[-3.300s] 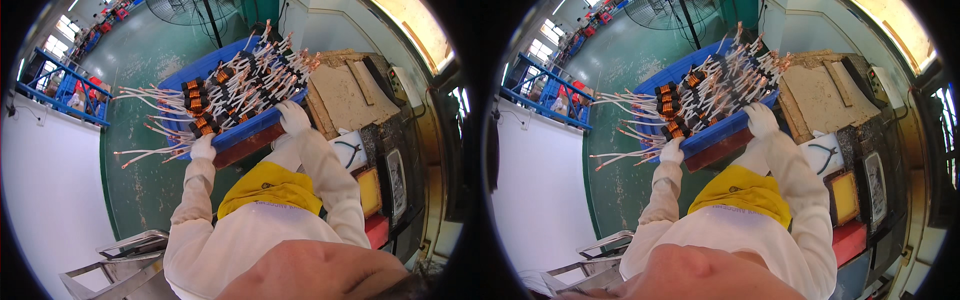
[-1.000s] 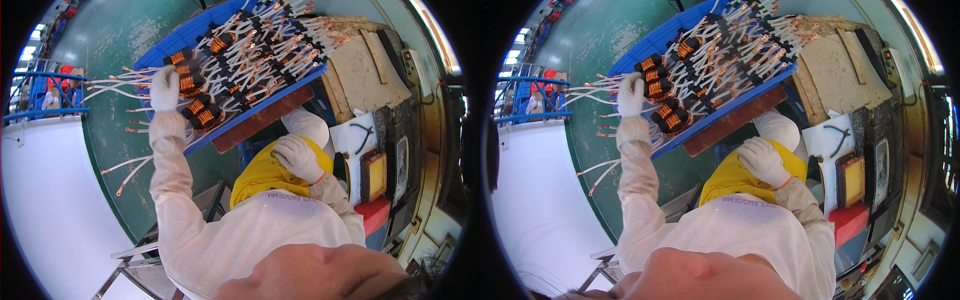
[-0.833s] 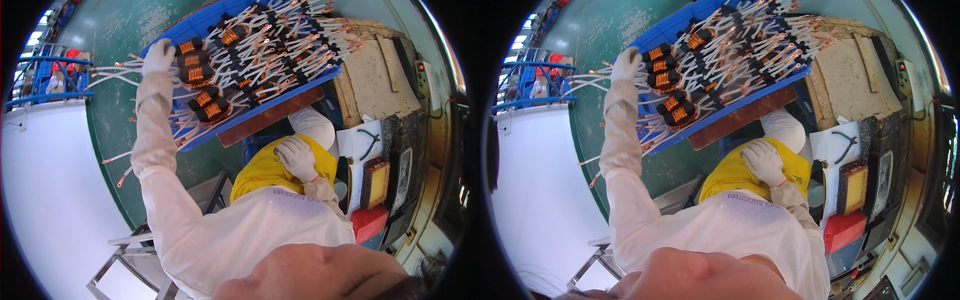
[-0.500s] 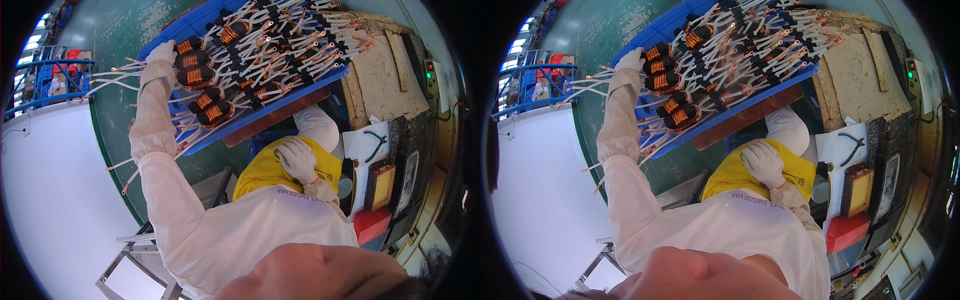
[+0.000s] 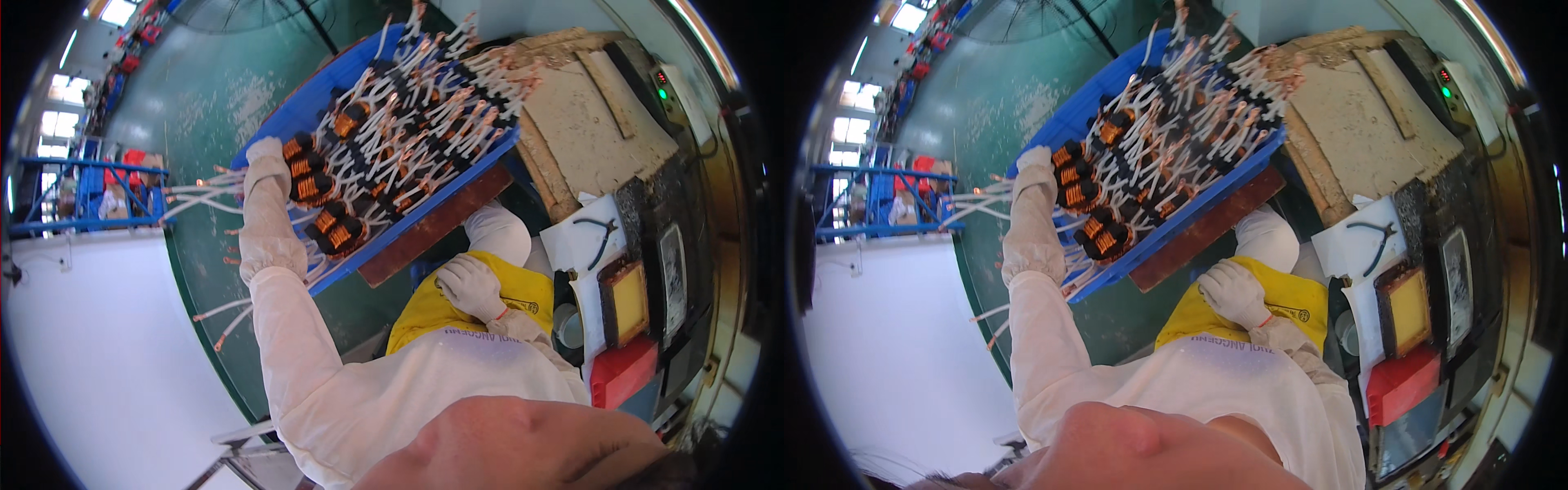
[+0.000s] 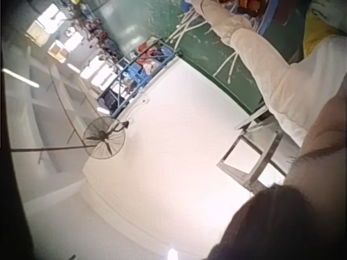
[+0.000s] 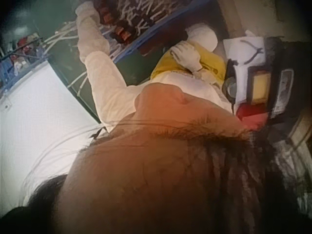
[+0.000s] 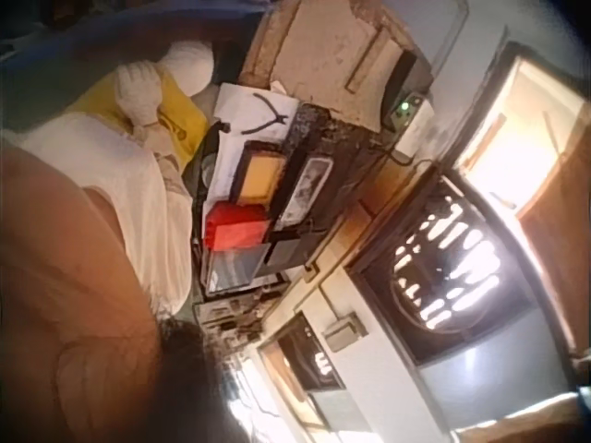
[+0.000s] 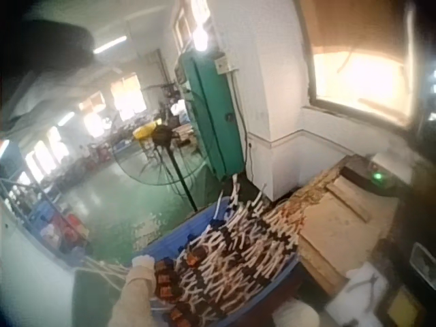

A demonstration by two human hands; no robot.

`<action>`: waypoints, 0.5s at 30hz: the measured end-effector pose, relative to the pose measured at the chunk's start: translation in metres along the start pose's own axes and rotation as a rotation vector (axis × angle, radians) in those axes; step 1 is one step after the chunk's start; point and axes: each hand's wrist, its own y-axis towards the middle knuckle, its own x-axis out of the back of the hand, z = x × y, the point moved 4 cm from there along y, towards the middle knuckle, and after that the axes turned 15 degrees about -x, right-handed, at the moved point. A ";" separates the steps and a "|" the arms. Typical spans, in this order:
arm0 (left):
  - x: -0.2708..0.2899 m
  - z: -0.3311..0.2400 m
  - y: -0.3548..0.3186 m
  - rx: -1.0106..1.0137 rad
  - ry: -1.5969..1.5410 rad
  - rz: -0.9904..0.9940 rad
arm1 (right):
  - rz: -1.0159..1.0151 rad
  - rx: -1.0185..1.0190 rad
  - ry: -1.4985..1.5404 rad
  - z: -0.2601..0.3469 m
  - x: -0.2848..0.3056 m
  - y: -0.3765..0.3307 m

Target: Dipping electrical copper coils into a heated varnish or flux bath for coating and insulation.

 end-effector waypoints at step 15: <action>0.099 -0.001 -0.210 -0.031 -0.255 -0.762 | 0.012 -0.007 0.017 -0.003 0.017 -0.009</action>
